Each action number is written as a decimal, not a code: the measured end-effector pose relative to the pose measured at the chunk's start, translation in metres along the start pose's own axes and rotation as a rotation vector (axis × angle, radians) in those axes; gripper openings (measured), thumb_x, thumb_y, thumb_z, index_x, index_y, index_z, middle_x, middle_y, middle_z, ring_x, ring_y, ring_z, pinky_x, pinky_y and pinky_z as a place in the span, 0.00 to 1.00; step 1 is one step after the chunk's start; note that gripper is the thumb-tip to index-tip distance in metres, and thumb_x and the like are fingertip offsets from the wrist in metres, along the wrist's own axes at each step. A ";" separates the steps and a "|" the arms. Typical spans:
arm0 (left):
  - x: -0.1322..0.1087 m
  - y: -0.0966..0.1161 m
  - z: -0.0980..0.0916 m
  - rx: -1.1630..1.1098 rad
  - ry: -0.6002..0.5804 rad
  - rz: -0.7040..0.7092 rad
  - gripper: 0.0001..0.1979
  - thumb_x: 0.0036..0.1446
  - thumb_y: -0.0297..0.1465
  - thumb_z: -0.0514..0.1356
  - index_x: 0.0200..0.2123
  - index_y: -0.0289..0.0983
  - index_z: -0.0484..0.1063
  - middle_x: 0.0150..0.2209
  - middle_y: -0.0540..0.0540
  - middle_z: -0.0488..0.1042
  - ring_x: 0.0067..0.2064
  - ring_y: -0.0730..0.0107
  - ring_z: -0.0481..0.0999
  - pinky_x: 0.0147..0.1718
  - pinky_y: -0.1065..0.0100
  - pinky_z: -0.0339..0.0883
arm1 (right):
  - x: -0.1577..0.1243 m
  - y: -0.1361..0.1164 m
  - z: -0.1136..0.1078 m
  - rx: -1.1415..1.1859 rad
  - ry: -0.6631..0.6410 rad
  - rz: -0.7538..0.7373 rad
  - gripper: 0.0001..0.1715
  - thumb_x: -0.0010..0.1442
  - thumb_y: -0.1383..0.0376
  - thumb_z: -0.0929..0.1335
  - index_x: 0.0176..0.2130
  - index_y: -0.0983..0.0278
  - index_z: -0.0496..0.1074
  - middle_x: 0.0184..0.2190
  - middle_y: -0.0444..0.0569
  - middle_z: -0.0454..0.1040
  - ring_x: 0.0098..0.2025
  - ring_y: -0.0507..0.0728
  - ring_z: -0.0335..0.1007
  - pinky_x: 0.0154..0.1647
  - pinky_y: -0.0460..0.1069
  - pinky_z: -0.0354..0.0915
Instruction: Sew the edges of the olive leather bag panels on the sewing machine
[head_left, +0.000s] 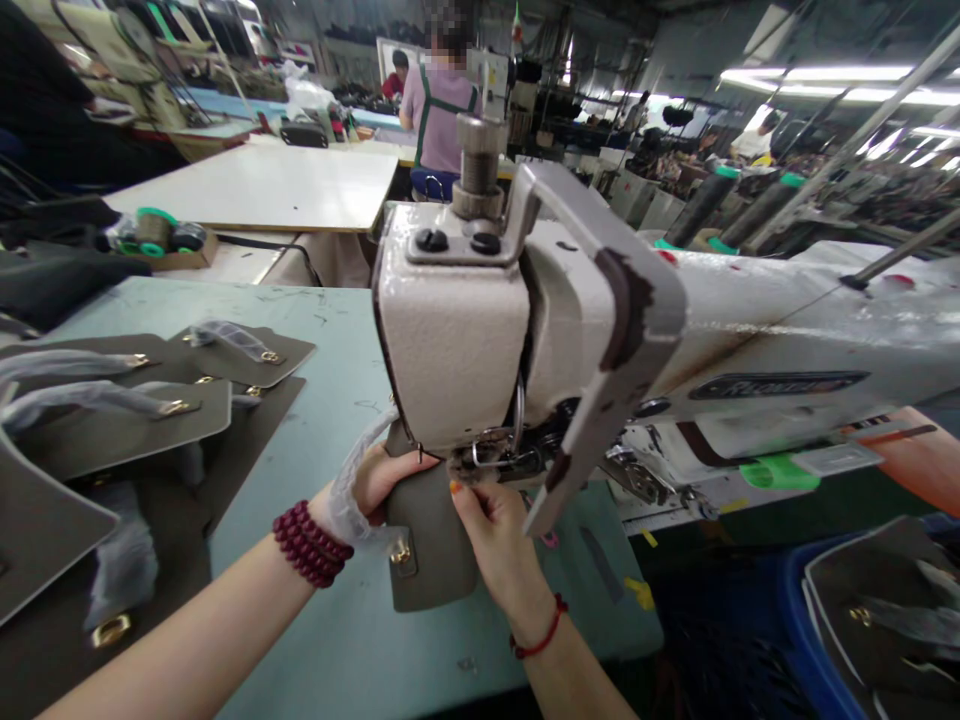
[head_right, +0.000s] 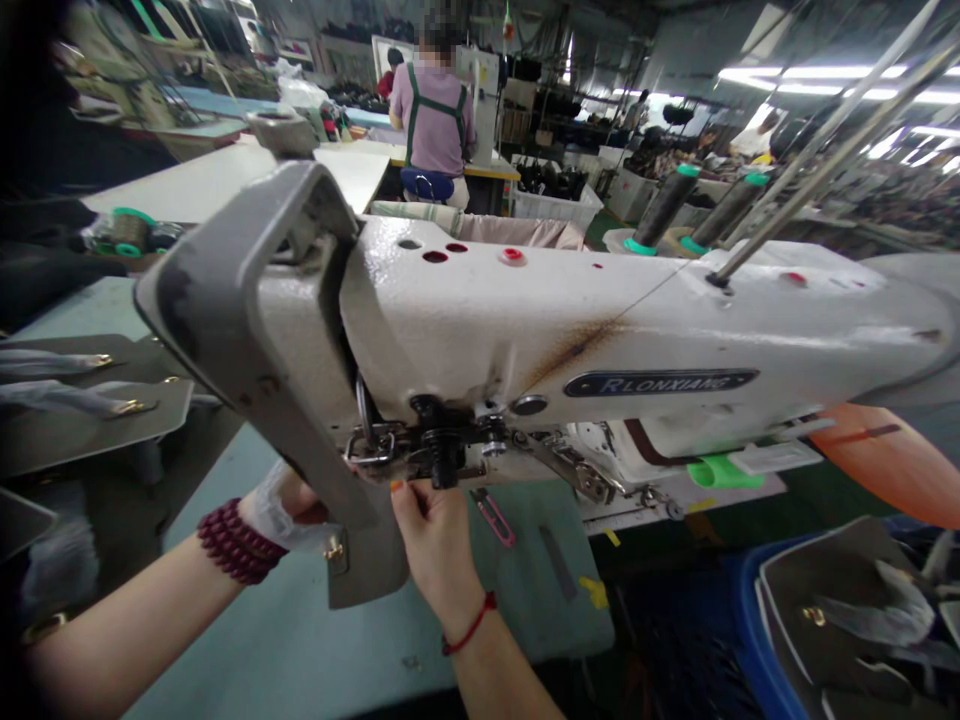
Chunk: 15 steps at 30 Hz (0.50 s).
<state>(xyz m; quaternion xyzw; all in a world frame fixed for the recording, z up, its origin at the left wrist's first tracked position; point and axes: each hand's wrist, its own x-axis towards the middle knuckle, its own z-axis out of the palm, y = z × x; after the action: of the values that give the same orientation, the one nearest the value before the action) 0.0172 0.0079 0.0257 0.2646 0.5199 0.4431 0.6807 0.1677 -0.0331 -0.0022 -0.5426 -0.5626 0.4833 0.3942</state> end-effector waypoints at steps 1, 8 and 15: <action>0.002 -0.002 -0.002 -0.011 -0.024 -0.026 0.13 0.29 0.33 0.72 0.23 0.38 0.78 0.20 0.43 0.77 0.22 0.54 0.76 0.23 0.55 0.74 | 0.000 0.001 0.000 0.000 -0.005 0.006 0.24 0.61 0.56 0.62 0.19 0.65 0.56 0.18 0.40 0.50 0.22 0.48 0.45 0.22 0.45 0.43; 0.021 -0.021 -0.024 -0.040 -0.172 -0.137 0.18 0.37 0.35 0.72 0.36 0.37 0.79 0.32 0.36 0.80 0.29 0.50 0.80 0.27 0.56 0.75 | -0.006 -0.001 -0.006 0.012 -0.083 0.036 0.23 0.61 0.54 0.63 0.23 0.67 0.65 0.20 0.41 0.58 0.24 0.48 0.51 0.23 0.43 0.49; -0.002 -0.023 -0.008 -0.063 -0.081 -0.001 0.20 0.39 0.35 0.71 0.39 0.38 0.78 0.37 0.35 0.80 0.36 0.47 0.81 0.32 0.53 0.75 | -0.009 -0.012 -0.034 -0.102 -0.232 0.023 0.23 0.62 0.57 0.64 0.21 0.67 0.64 0.18 0.40 0.56 0.23 0.48 0.51 0.22 0.43 0.47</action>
<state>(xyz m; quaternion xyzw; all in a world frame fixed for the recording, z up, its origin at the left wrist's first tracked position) 0.0173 -0.0058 0.0055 0.2603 0.4780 0.4477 0.7094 0.1985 -0.0371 0.0182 -0.5086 -0.6220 0.5183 0.2929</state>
